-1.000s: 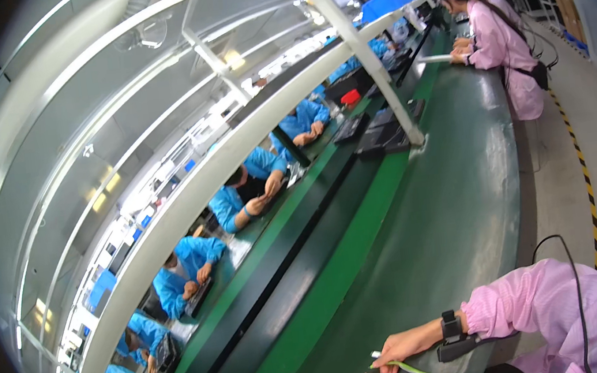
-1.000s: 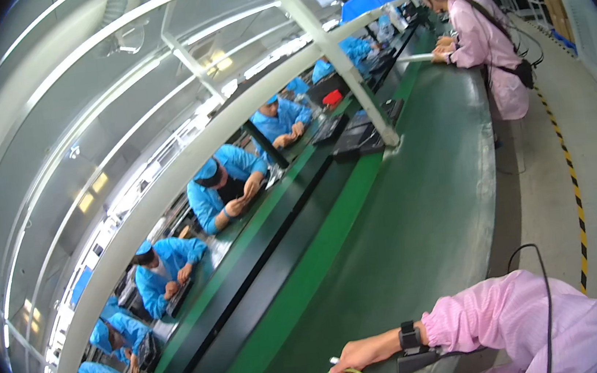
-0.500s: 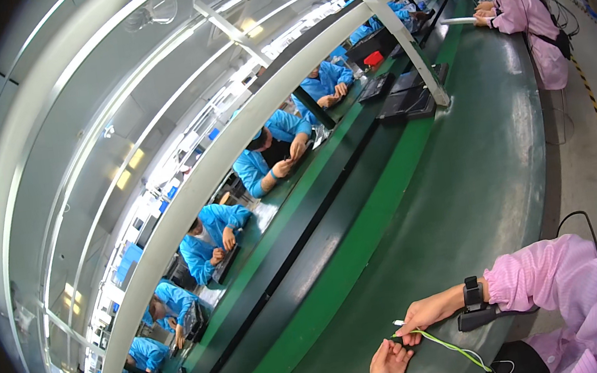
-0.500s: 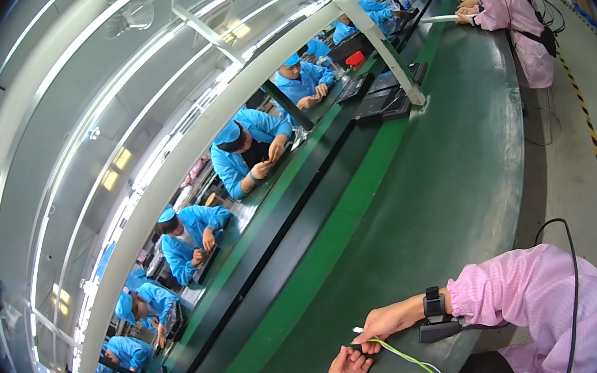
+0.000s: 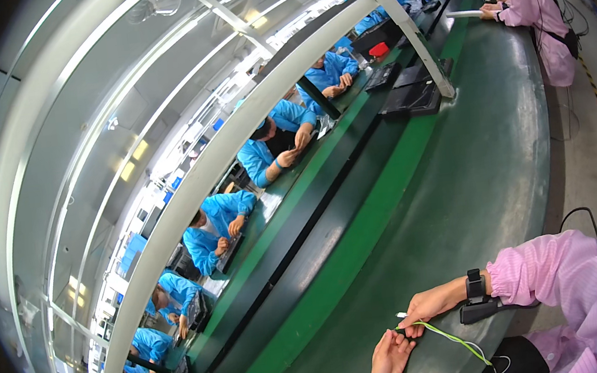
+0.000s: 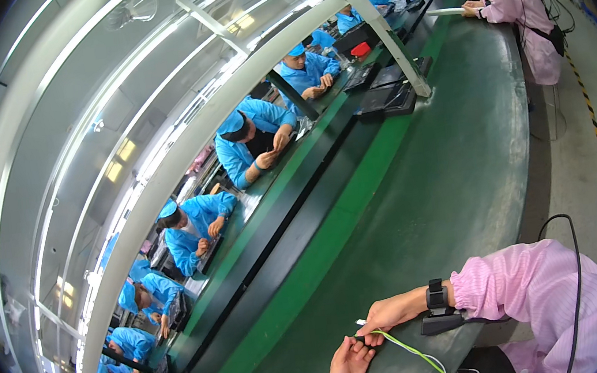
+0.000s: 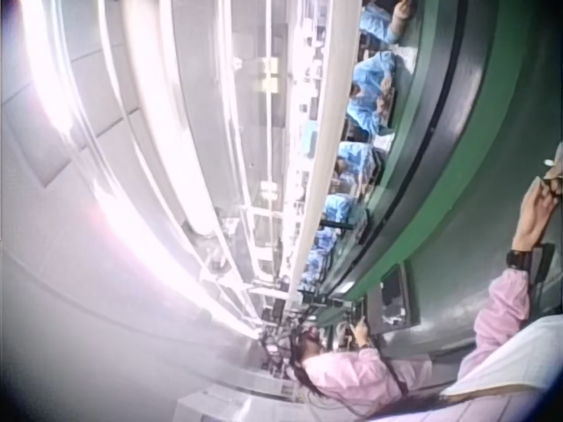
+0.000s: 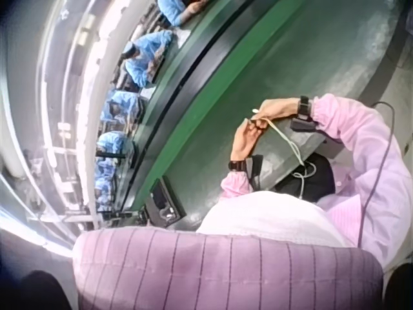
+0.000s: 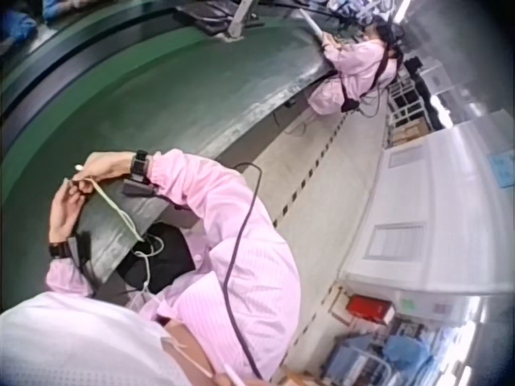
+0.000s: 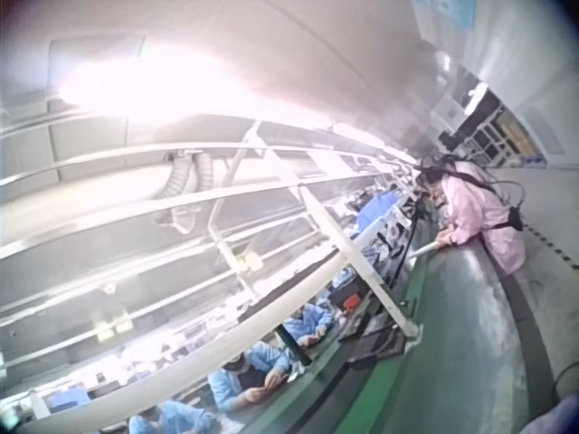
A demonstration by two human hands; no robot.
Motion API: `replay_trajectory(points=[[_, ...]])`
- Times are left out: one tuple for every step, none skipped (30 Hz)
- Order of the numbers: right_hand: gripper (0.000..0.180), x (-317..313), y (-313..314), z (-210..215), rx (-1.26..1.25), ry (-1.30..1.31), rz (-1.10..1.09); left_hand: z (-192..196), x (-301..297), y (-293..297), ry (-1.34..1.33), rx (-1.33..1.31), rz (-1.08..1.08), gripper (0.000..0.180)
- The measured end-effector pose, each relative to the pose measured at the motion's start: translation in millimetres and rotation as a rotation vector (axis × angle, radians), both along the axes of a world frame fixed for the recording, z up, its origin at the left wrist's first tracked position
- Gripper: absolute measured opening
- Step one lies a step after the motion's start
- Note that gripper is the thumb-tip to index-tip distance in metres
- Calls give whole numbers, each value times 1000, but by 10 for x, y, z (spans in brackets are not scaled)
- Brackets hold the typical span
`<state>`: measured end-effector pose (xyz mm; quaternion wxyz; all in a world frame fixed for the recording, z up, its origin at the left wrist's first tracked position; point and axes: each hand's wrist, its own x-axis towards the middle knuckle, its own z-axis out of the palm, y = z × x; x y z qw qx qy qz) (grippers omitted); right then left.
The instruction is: Testing and inspecting a dual-screen electronic device or tablet at a production line station.
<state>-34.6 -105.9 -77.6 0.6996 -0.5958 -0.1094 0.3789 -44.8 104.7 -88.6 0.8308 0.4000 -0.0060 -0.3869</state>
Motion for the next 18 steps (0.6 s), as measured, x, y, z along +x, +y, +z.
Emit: replay_trajectory(points=[[37, 6, 3, -20, 5, 1, 0, 2, -4, 2, -2, -6, 2, 24], [37, 25, 4, -50, 16, 8, -7, 4, -8, 7, -4, -11, 4, 23], [37, 34, -3, -53, 24, 13, -10, 3, -10, 2, -5, -10, 6, 23], [37, 25, -4, -48, 25, 13, -8, 0, -11, -4, -4, -9, 7, 23], [37, 6, -4, -28, 1, -1, -8, -1, -15, -9, -4, -7, 8, 23], [37, -4, -1, -9, -24, -11, -12, 1, -13, -8, -1, -6, 7, 23], [37, 3, -2, 2, -23, -8, -14, 5, -12, -8, -5, -2, 11, 23], [37, 13, -5, 14, -31, -12, -19, 9, -10, -9, -9, 2, 15, 23], [37, 11, 7, 13, -38, -19, -17, 32, -32, -18, -8, 4, 21, 23], [37, -1, 15, 2, -37, -18, -10, 73, -56, -42, -20, 31, 34, 23], [38, -18, 19, -12, -40, -15, -12, 92, -81, -48, -32, 59, 47, 23], [38, -9, 4, -10, -45, -16, -24, 83, -67, -49, -35, 59, 44, 23], [38, 4, 1, -5, -45, -19, -27, 61, -58, -43, -21, 59, 44, 23], [38, 16, 4, 0, -51, -34, -20, 51, -45, -43, -7, 59, 45, 24], [38, 6, 8, -4, -58, -44, -10, 53, -53, -46, -4, 58, 45, 24], [38, -1, 9, -4, -59, -42, -10, 63, -59, -46, -13, 56, 47, 24], [38, -9, 10, -2, -58, -33, -18, 67, -66, -48, -22, 54, 48, 24], [38, -1, 12, 4, -58, -27, -24, 67, -62, -47, -22, 53, 51, 24]])
